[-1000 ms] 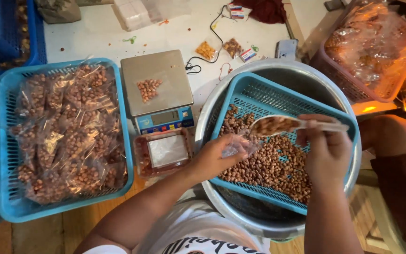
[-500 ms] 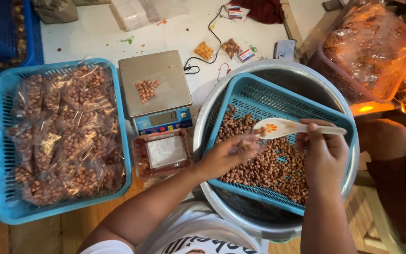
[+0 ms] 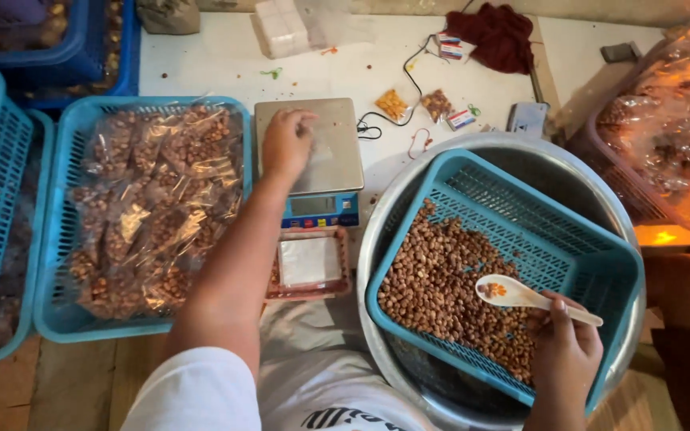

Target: Scooping peanuts into small plastic bags, weighing them on a digital scale, and organizing the finished bags into baskets.

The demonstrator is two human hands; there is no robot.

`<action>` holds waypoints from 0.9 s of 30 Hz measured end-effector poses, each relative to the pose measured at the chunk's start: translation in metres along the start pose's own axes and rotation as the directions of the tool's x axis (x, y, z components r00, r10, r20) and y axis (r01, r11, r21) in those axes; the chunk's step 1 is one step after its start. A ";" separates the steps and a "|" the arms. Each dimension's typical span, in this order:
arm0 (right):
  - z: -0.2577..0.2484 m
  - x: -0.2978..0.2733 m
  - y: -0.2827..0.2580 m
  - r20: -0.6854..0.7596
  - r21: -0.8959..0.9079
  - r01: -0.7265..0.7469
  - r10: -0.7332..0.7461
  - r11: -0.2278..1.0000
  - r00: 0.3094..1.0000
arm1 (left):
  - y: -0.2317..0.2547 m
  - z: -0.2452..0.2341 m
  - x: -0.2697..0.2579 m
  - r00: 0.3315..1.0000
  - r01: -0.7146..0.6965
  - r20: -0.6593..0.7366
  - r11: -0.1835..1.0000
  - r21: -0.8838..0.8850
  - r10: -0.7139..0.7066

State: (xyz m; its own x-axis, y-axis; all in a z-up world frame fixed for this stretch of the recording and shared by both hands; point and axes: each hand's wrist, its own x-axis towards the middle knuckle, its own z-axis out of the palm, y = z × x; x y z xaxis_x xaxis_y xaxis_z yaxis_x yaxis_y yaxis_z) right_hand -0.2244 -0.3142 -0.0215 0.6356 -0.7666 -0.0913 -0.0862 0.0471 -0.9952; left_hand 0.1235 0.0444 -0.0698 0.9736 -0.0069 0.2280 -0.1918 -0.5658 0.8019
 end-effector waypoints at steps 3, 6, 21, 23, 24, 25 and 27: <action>0.007 -0.005 -0.005 0.028 0.002 0.000 0.000 1.000 1.000 | 0.018 -0.001 -0.032 0.992 -0.025 -0.115 0.986 0.166 0.045; 0.015 -0.006 -0.014 0.064 -0.069 0.055 -0.051 0.996 0.997 | -0.009 0.018 -0.065 0.962 -0.109 -0.205 0.939 0.327 0.183; 0.041 -0.036 -0.075 0.076 -0.250 0.245 -0.233 0.937 0.969 | 0.163 0.001 -0.186 0.630 0.378 0.688 0.631 -0.677 0.360; 0.041 -0.046 -0.084 0.048 -0.304 0.310 -0.311 0.901 0.949 | 0.169 0.014 -0.202 0.479 0.308 0.841 0.850 -0.428 0.250; 0.038 -0.049 -0.084 0.094 -0.298 0.441 -0.433 0.847 0.896 | 0.165 0.025 -0.207 0.494 0.287 0.829 0.851 -0.439 0.262; 0.034 -0.053 -0.084 0.136 -0.287 0.560 -0.546 0.777 0.827 | 0.161 0.036 -0.211 0.505 0.265 0.818 0.853 -0.449 0.273; 0.035 -0.056 -0.088 0.168 -0.309 0.555 -0.530 0.772 0.831 | 0.167 0.034 -0.209 0.502 0.284 0.823 0.847 -0.448 0.267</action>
State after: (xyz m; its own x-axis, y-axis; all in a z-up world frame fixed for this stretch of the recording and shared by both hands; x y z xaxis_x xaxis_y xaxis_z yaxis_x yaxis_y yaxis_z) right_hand -0.2253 -0.2527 0.0702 0.7025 -0.5549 0.4457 0.0492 -0.5868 -0.8082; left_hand -0.1074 -0.0764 -0.0024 0.5393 -0.8327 -0.1257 0.0586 -0.1118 0.9920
